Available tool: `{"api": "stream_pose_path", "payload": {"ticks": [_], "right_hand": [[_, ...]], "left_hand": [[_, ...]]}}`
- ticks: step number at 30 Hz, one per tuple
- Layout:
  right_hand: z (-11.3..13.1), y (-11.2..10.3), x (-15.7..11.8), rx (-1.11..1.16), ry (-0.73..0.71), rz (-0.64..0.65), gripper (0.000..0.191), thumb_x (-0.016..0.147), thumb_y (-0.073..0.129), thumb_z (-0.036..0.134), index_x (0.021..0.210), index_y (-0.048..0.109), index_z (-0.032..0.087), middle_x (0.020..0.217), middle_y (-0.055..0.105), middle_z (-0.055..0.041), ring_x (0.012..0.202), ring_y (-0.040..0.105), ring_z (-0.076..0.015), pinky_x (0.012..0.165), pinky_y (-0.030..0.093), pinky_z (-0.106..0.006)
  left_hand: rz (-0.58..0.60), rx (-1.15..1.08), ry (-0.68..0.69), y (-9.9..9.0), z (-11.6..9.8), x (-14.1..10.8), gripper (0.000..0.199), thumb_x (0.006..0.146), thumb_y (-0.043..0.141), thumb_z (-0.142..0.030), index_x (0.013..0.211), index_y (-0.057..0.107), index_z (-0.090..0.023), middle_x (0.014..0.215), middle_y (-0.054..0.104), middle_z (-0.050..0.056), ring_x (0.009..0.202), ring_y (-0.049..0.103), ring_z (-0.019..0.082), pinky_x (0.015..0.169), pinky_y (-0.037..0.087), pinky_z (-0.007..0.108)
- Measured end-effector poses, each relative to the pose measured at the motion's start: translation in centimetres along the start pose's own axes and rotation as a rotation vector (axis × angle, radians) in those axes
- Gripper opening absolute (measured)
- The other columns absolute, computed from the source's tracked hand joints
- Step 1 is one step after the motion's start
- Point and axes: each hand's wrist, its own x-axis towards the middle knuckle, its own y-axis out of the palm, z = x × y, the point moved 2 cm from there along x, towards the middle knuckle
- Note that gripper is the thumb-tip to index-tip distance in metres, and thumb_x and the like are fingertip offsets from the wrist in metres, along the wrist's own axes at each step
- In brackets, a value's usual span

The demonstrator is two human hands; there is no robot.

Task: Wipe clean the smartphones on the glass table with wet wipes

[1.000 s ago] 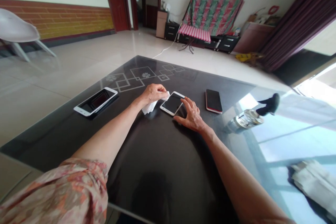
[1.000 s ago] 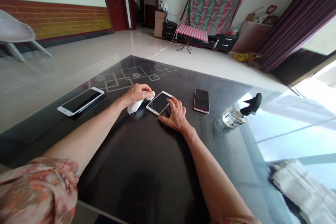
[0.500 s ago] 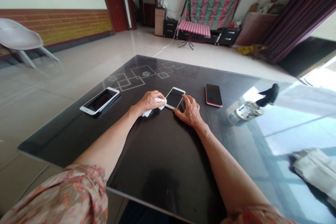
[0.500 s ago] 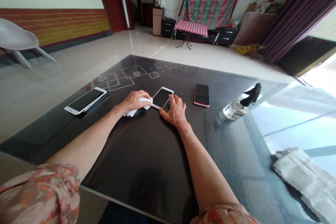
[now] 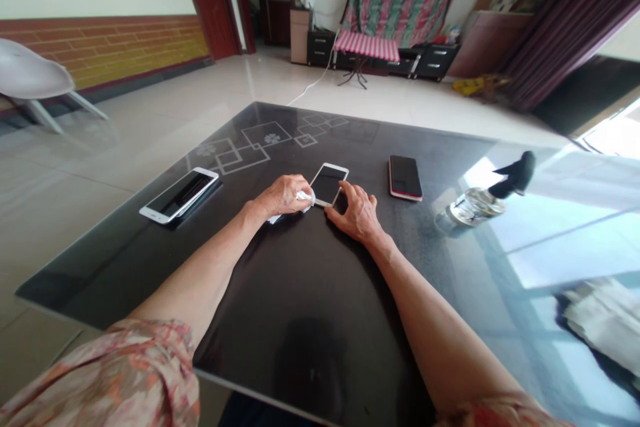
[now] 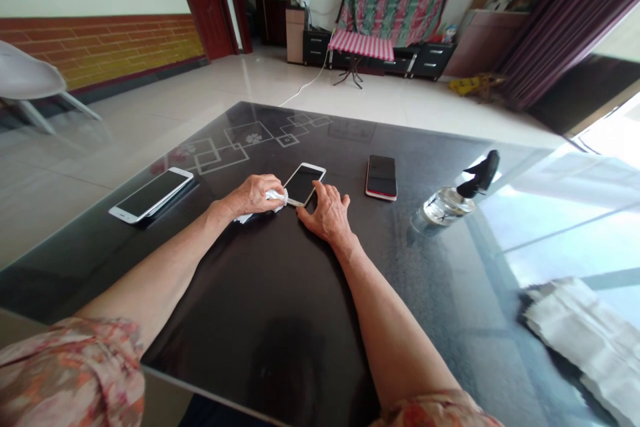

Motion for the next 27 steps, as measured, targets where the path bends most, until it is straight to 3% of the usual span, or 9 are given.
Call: {"api": "stream_pose_path", "payload": {"ticks": [12,20,27], "right_hand": [[0.28,0.00,0.05,-0.010,0.010,0.004,0.057,0.081,0.058,0.041,0.132,0.047,0.019,0.126,0.059,-0.0150,0.119,0.050,-0.0320,0.102,0.031,-0.056],[0.53,-0.23,-0.08,-0.014,0.013,0.009,0.056,0.082,0.057,0.040,0.133,0.047,0.019,0.126,0.060,-0.0154,0.119,0.050,-0.0321,0.103,0.030,-0.058],[0.52,-0.16,-0.09,-0.023,0.009,0.000,0.056,0.082,0.057,0.040,0.133,0.047,0.019,0.125,0.060,-0.0154,0.120,0.050,-0.0322,0.102,0.030,-0.058]], "left_hand": [[-0.033,0.106,0.016,0.73,-0.07,-0.01,0.019,0.069,0.057,-0.010,0.082,0.070,-0.016,0.084,0.068,0.006,0.080,0.063,0.021,0.079,0.048,0.030],[-0.029,0.083,0.030,0.69,-0.22,0.29,0.012,0.073,0.061,-0.017,0.080,0.071,-0.016,0.081,0.067,0.006,0.076,0.063,0.019,0.076,0.049,0.028],[-0.049,0.135,0.063,0.78,-0.26,0.25,0.016,0.070,0.058,-0.010,0.081,0.069,-0.014,0.082,0.067,0.007,0.077,0.063,0.019,0.075,0.050,0.028]]}}
